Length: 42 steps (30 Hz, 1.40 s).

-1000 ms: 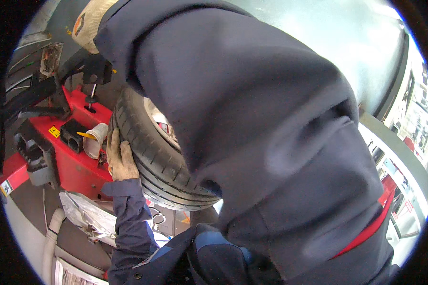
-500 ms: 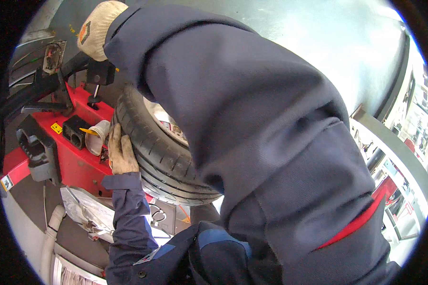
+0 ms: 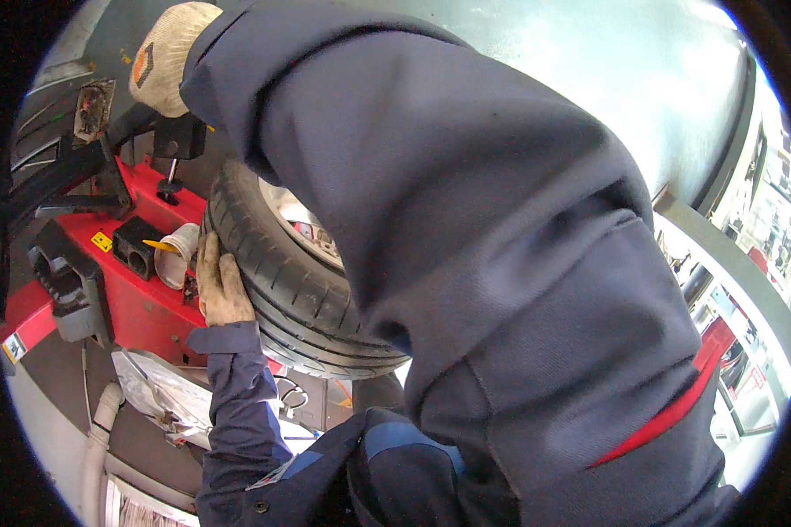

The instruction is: The person uses a tire changer to remove a tire from a rim. They repeatedly position the tire on the machine, operate the lever to pry the bead, and rotate the wheel to separate the tire from the rim. The tire is fully removed by the end of the clip.

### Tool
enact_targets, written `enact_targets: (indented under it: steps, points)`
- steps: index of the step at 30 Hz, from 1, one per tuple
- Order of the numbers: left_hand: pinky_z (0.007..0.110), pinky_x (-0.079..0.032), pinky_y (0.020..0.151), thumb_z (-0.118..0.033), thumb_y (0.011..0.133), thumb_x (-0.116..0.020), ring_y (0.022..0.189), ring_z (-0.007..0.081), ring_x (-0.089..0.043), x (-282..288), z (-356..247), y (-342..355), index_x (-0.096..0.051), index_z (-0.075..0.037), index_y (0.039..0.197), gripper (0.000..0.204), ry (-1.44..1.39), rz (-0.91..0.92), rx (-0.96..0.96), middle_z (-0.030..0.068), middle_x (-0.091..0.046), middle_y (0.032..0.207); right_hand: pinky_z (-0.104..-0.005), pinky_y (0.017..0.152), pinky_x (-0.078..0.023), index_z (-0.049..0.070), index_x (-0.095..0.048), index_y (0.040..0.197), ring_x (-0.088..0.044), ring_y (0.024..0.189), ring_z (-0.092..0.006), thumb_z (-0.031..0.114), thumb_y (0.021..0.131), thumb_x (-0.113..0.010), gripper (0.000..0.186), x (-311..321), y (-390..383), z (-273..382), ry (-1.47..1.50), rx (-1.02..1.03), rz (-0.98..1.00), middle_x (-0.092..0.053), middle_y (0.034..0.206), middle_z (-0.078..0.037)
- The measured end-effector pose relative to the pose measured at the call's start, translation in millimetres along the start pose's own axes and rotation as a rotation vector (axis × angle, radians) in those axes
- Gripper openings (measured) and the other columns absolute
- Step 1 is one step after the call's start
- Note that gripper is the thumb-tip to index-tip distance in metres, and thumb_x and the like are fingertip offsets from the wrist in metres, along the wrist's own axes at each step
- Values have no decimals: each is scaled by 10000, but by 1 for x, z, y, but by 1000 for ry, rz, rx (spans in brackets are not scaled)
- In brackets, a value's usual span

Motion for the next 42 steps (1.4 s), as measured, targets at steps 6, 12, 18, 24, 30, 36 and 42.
enact_targets:
  steps: [6, 12, 18, 24, 30, 36, 42]
  points:
    - [553, -345, 1245, -307, 1097, -507, 1449, 515, -481, -1, -1, -2, -548, 62, 1524, 566, -18, 2, 39, 338, -527, 1564, -446, 804, -617, 119, -846, 1003, -784, 944, -329, 197, 894, -677, 216, 0, -1, 0, -15, 12, 37, -813, 1013, -123]
    - [555, -340, 1251, -302, 1097, -506, 1463, 516, -470, -1, 0, 0, -540, 59, 1532, 566, -15, 13, 35, 347, -496, 1586, -456, 774, -611, 101, -840, 940, -778, 891, -330, 194, 860, -686, 196, 5, -8, 0, -65, 1, -9, -801, 947, -132]
    - [552, -338, 1255, -297, 1089, -513, 1476, 515, -460, -2, -2, -1, -536, 31, 1547, 564, 1, 4, 0, 342, -490, 1594, -471, 723, -600, 115, -833, 878, -772, 825, -323, 186, 833, -690, 166, 0, -2, -10, -22, 1, -77, -795, 876, -105]
    - [575, -338, 1248, -285, 1075, -527, 1478, 516, -456, -3, -2, -11, -550, 10, 1540, 551, -1, 5, 51, 337, -487, 1598, -444, 692, -594, 139, -826, 848, -769, 799, -304, 190, 839, -677, 158, -16, 26, -7, -15, 21, -129, -785, 841, -99]
    - [574, -343, 1241, -279, 1068, -536, 1464, 518, -469, -4, -1, -9, -550, 14, 1537, 553, 19, -11, 3, 335, -503, 1582, -442, 668, -587, 141, -816, 808, -764, 765, -306, 189, 813, -687, 137, -19, 27, -9, 40, -1, -212, -775, 794, -92]
    - [583, -347, 1234, -282, 1058, -547, 1444, 529, -477, -6, 1, -9, -541, 24, 1537, 569, 14, -3, -12, 346, -507, 1569, -447, 668, -589, 140, -822, 797, -768, 762, -317, 201, 796, -703, 134, -13, 20, -7, 3, -28, -179, -778, 795, -106]
    - [587, -360, 1223, -268, 1057, -547, 1434, 527, -484, -5, 1, -8, -547, 20, 1530, 554, 50, -7, -50, 339, -510, 1569, -447, 694, -590, 145, -828, 869, -763, 789, -325, 226, 836, -693, 161, -12, 17, -2, 5, -46, -131, -782, 843, -109]
Point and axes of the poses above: each hand's wrist, its own y-axis towards the middle knuckle, its own x-axis out of the back of the hand, z = x × y, the point moved 4 cm from there along y, towards the middle knuckle
